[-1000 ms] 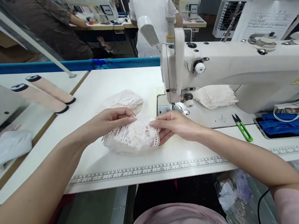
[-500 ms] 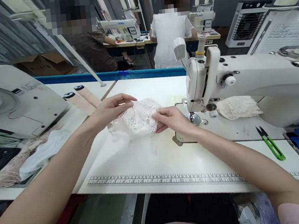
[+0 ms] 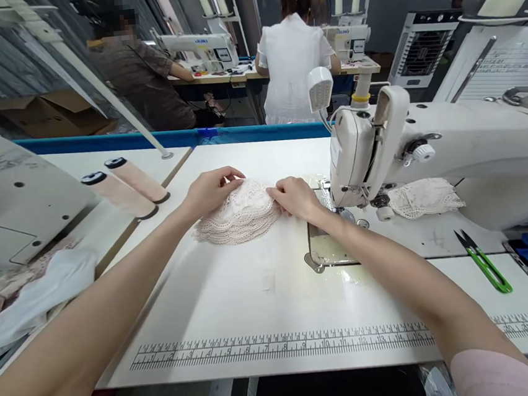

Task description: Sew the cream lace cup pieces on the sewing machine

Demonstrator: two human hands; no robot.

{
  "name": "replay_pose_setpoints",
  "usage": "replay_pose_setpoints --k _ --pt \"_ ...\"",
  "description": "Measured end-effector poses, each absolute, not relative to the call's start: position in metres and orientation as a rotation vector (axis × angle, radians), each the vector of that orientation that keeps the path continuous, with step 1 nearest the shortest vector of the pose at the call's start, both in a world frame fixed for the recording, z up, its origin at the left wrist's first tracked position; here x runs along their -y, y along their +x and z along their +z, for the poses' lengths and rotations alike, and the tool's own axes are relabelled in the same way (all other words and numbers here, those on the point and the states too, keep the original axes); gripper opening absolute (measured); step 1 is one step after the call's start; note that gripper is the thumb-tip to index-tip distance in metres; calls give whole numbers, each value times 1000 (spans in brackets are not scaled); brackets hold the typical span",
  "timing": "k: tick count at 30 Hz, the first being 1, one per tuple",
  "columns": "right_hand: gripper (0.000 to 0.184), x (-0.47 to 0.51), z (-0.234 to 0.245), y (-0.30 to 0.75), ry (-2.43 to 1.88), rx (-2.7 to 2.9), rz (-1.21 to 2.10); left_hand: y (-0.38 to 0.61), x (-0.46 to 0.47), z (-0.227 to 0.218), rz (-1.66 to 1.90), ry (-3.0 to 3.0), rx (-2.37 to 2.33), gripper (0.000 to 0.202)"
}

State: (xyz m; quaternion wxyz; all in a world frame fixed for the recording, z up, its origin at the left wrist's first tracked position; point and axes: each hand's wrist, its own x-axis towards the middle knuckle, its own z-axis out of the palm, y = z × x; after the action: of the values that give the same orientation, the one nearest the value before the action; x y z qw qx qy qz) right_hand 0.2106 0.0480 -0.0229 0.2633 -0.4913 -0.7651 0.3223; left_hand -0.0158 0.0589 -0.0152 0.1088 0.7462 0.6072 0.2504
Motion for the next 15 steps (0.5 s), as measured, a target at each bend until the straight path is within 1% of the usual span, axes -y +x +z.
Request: replay_pose_setpoints --k 7,11,15 --pt "41 -54 -24 210 -1507 2200 566 -14 -49 -23 672 2332 -1938 24" --pt "34 -47 -20 215 -1582 2266 387 -18 -45 -20 681 2392 -2021 24" --pt "26 -15 -11 231 -1514 2395 301 -17 -33 -7 759 2421 -2108 26"
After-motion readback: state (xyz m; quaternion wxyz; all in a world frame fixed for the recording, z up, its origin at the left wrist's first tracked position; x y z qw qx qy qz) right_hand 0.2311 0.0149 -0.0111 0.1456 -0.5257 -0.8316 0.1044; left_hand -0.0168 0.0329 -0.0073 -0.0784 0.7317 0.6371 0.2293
